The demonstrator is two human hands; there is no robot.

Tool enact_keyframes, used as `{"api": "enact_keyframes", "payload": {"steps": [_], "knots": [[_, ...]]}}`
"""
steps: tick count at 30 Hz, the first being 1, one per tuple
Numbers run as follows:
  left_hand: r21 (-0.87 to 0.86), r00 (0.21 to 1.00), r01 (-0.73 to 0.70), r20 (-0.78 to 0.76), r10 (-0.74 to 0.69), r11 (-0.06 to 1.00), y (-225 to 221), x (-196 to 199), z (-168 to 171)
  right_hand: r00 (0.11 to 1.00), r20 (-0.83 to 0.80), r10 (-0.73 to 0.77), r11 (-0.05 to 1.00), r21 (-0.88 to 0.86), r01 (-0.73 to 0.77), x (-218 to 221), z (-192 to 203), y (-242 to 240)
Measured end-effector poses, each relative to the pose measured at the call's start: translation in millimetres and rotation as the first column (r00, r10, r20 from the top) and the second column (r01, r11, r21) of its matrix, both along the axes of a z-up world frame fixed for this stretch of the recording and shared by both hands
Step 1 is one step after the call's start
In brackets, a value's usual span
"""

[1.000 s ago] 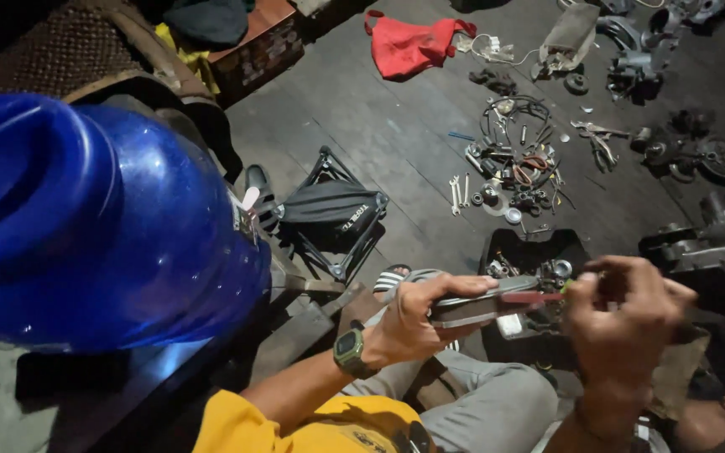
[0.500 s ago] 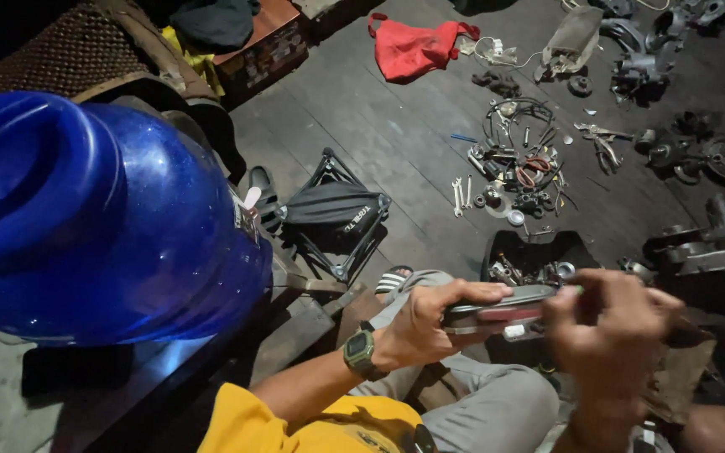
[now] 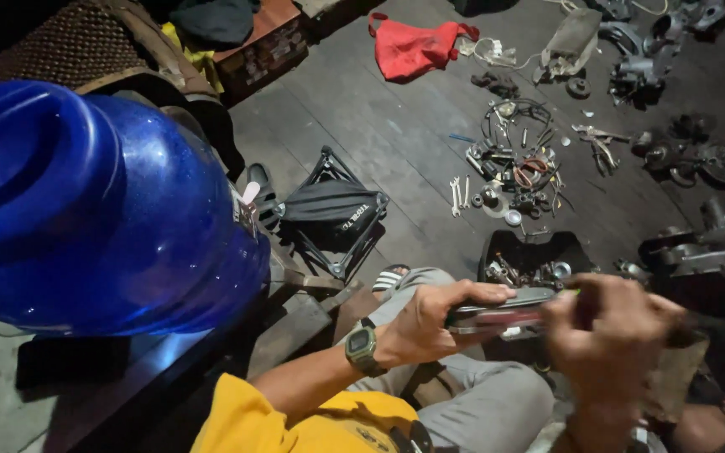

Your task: Sanding a metal component with sandpaper to smooth its surface in a workshop.

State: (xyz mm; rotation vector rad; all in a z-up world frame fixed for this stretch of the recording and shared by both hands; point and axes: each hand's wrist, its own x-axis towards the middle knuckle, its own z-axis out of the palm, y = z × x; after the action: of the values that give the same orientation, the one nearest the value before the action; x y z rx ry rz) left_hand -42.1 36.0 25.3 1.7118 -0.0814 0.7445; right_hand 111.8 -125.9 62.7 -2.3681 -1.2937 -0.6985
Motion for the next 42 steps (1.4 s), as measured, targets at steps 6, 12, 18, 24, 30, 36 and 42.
{"api": "enact_keyframes", "payload": {"steps": [6,12,18,24,30,36,42], "knots": [[0.014,1.0,-0.01,0.02,0.01,1.0,1,-1,6,0.991,-0.053,-0.12,0.993,-0.029,0.119,22,7,-24],[-0.014,1.0,0.004,0.021,-0.003,1.0,-9,-1,3,0.983,-0.173,-0.061,0.997,0.025,0.066,6,12,-15],[0.006,1.0,0.025,0.0,-0.025,1.0,-7,1,-2,0.995,-0.101,-0.004,1.0,-0.021,0.002,3,-2,-10],[-0.025,1.0,0.02,0.015,-0.019,0.999,-5,-2,-4,0.985,-0.109,-0.131,0.991,-0.023,0.129,23,-1,-29],[-0.02,0.999,0.045,0.001,-0.045,0.999,-11,1,-6,0.985,-0.15,-0.081,0.997,-0.028,0.078,7,11,-22],[-0.034,0.999,0.048,0.02,-0.047,0.998,-9,5,-3,0.997,-0.075,-0.023,1.0,-0.016,0.022,3,-5,-17],[-0.017,0.999,0.038,0.035,-0.038,0.999,-5,2,-3,0.984,-0.098,-0.151,0.988,-0.037,0.148,31,-7,-41]]}}
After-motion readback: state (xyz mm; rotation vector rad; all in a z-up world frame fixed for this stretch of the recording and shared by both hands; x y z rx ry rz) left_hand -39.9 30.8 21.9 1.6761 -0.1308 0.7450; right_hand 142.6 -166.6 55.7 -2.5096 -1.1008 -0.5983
